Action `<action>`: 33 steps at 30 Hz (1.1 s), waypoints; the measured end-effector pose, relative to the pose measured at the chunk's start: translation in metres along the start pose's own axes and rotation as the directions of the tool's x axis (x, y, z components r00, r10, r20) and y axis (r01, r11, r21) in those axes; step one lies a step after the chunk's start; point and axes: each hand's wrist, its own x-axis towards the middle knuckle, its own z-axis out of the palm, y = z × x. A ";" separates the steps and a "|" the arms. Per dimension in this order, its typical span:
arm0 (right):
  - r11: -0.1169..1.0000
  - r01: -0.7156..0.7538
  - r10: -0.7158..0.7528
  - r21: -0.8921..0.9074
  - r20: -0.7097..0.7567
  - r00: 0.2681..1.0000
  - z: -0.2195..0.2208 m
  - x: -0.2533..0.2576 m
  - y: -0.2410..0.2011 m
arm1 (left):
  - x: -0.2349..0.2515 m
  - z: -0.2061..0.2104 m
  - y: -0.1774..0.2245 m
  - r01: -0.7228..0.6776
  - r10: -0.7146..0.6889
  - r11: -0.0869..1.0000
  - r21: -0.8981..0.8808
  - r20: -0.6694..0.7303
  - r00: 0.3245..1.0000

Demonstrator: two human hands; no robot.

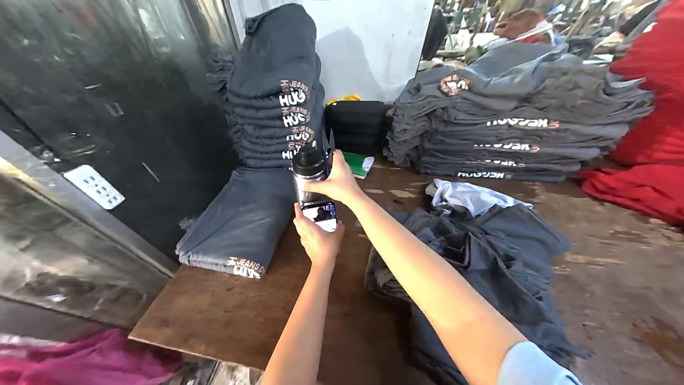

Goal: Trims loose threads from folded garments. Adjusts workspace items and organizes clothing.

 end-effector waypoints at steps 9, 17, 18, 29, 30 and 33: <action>0.983 0.054 -0.033 -0.176 0.121 0.992 -0.075 -0.046 -0.017 | 0.004 0.005 -0.009 -0.057 0.059 0.997 0.048 -0.031 0.998; 0.894 0.307 -0.257 -0.328 0.186 0.948 -0.167 -0.177 -0.028 | -0.008 -0.013 0.002 0.091 -0.098 0.988 0.127 0.047 0.994; 0.895 0.295 -0.237 -0.336 0.203 0.950 -0.179 -0.199 -0.023 | -0.015 -0.017 0.002 0.115 -0.121 0.987 0.113 0.044 0.992; 0.978 -0.017 -0.003 -0.208 -0.094 0.996 -0.181 -0.384 0.087 | -0.190 -0.047 -0.007 -0.354 0.604 0.795 -0.493 0.589 0.536; 0.977 -0.004 -0.018 -0.215 -0.104 0.994 -0.178 -0.392 0.092 | -0.199 -0.044 -0.006 -0.398 0.605 0.795 -0.457 0.642 0.472; 0.957 0.014 -0.056 -0.289 -0.138 0.989 -0.172 -0.404 0.102 | -0.212 -0.033 0.001 -0.419 0.541 0.829 -0.369 0.717 0.440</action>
